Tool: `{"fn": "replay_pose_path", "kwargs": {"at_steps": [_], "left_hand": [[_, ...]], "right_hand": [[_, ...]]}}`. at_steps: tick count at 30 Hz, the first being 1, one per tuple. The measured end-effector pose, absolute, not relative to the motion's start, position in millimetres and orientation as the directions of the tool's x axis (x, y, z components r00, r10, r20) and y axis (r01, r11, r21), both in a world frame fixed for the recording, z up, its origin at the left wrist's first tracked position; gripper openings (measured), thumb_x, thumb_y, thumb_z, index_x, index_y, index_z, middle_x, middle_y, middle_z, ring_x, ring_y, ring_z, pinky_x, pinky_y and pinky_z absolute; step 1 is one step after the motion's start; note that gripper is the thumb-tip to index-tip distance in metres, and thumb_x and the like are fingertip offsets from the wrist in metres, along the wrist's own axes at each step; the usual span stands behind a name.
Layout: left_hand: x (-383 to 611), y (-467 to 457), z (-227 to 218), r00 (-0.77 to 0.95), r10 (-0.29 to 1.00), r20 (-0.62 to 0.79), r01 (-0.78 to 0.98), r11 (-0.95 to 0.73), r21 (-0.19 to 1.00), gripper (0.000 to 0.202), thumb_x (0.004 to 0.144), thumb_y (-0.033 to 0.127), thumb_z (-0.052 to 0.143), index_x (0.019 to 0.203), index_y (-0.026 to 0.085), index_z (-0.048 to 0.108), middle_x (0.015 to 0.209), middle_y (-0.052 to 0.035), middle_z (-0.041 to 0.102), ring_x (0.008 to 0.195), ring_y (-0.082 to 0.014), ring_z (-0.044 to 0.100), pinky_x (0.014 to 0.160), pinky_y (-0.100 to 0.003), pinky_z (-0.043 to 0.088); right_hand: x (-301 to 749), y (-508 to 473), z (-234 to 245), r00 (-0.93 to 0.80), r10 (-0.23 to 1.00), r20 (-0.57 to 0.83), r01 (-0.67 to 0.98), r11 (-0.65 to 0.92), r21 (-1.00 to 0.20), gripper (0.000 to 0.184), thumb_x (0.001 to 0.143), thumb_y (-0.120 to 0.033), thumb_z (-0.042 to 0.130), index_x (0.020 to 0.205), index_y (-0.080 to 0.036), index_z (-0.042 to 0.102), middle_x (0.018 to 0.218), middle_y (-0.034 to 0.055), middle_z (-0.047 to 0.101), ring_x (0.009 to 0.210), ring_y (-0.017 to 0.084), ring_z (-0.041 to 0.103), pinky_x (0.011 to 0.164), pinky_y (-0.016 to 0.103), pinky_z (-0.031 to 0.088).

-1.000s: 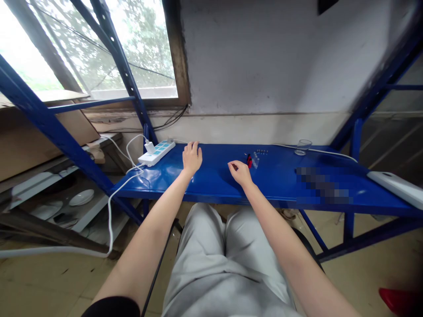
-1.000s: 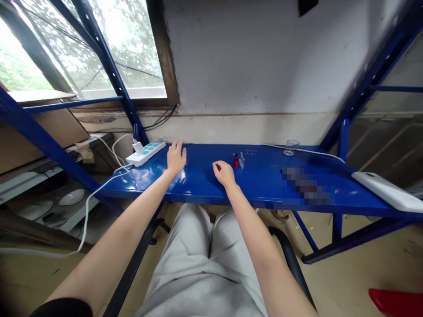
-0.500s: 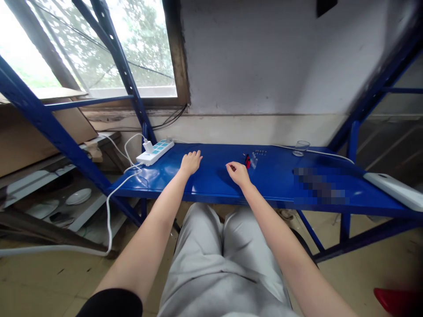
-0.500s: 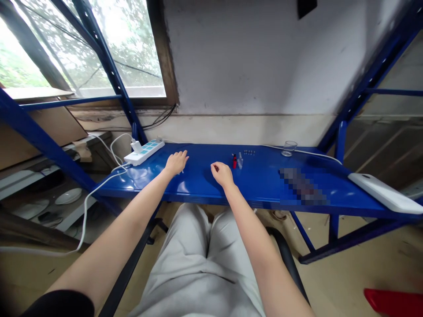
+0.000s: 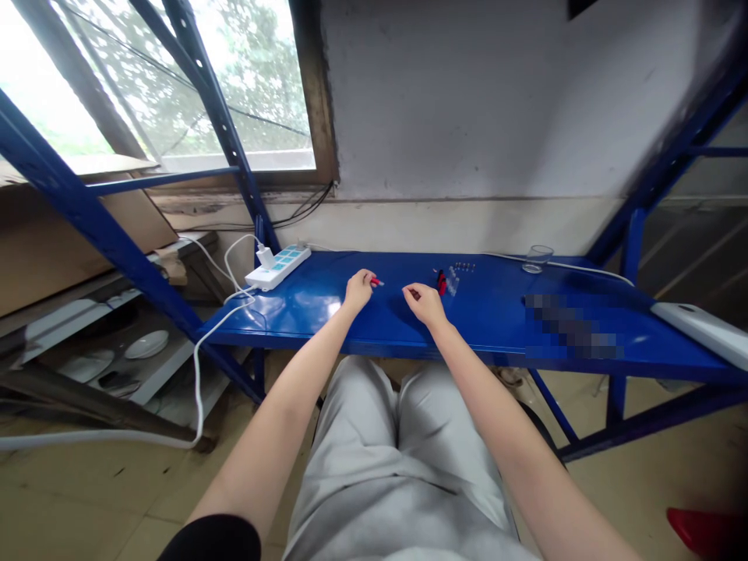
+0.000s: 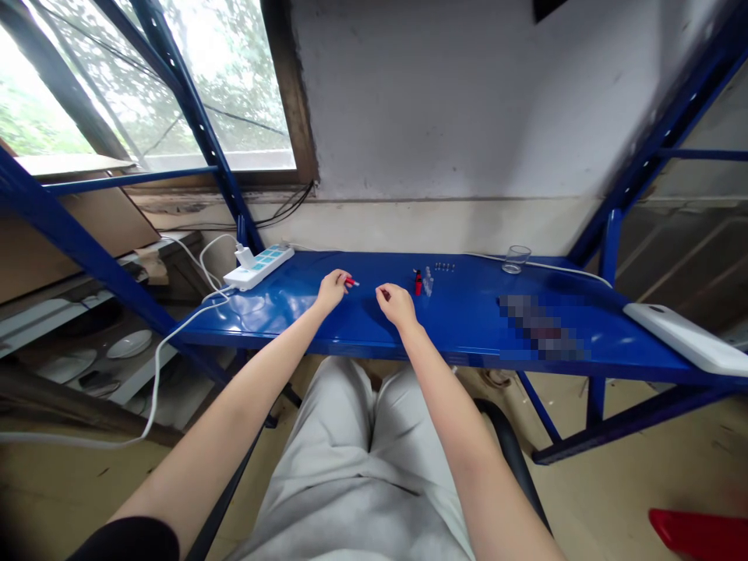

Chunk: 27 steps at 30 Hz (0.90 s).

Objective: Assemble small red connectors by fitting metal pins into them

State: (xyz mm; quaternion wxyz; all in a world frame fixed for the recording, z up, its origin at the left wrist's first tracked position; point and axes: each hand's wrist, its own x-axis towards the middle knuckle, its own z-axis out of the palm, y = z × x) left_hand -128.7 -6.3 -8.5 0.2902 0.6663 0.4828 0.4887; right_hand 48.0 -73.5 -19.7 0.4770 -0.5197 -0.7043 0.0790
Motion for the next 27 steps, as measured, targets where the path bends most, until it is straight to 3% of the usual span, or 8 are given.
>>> {"fn": "replay_pose_path", "kwargs": {"at_steps": [3, 6, 11, 19, 27], "left_hand": [[-109.3, -20.8, -9.7, -0.021, 0.960, 0.278, 0.025, -0.278, 0.960, 0.019, 0.086, 0.026, 0.041, 0.083, 0.014, 0.056, 0.073, -0.0058, 0.065, 0.050, -0.0074, 0.052, 0.050, -0.019, 0.037], [-100.7, -36.1, -11.8, -0.004, 0.969, 0.247, -0.093, -0.247, 0.965, 0.020, 0.086, 0.029, 0.044, 0.088, 0.013, 0.055, 0.079, -0.0071, 0.066, 0.052, -0.0073, 0.055, 0.046, -0.018, 0.034], [-101.0, -48.8, -16.7, 0.055, 0.958, 0.281, -0.090, -0.276, 0.957, 0.016, 0.086, 0.028, 0.045, 0.089, 0.014, 0.052, 0.076, -0.0052, 0.066, 0.052, -0.0070, 0.057, 0.046, -0.017, 0.036], [-99.6, -50.4, -17.1, 0.176, 0.963, 0.204, -0.067, -0.195, 0.979, 0.015, 0.084, 0.030, 0.050, 0.085, 0.016, 0.044, 0.068, 0.0011, 0.061, 0.049, -0.0059, 0.058, 0.044, -0.015, 0.031], [-100.8, -53.0, -15.6, 0.219, 0.955, 0.199, -0.093, -0.183, 0.979, 0.014, 0.083, 0.028, 0.050, 0.084, 0.016, 0.043, 0.073, -0.0001, 0.062, 0.047, -0.0066, 0.058, 0.043, -0.016, 0.031]], "right_hand": [[46.8, -74.0, -18.7, -0.001, 0.810, 0.586, 0.658, 0.442, -0.610, 0.029, 0.084, -0.040, 0.043, 0.078, -0.020, 0.062, 0.073, 0.0052, 0.064, 0.066, 0.017, 0.057, 0.063, 0.027, 0.044], [45.6, -74.1, -18.1, -0.005, 0.808, 0.589, 0.650, 0.450, -0.612, 0.031, 0.084, -0.044, 0.043, 0.080, -0.020, 0.060, 0.074, 0.0046, 0.063, 0.065, 0.016, 0.056, 0.062, 0.027, 0.043], [45.0, -71.9, -19.8, -0.029, 0.810, 0.585, 0.628, 0.470, -0.620, 0.031, 0.085, -0.045, 0.043, 0.082, -0.019, 0.060, 0.079, 0.0048, 0.063, 0.067, 0.015, 0.056, 0.064, 0.026, 0.042], [45.0, -74.3, -20.1, -0.047, 0.838, 0.543, 0.648, 0.439, -0.622, 0.037, 0.087, -0.049, 0.035, 0.076, -0.020, 0.056, 0.073, 0.0023, 0.060, 0.065, 0.014, 0.052, 0.061, 0.025, 0.038], [45.7, -69.1, -23.9, -0.051, 0.840, 0.540, 0.654, 0.437, -0.618, 0.030, 0.087, -0.044, 0.036, 0.072, -0.021, 0.049, 0.070, 0.0019, 0.057, 0.065, 0.015, 0.051, 0.061, 0.025, 0.037]]}}
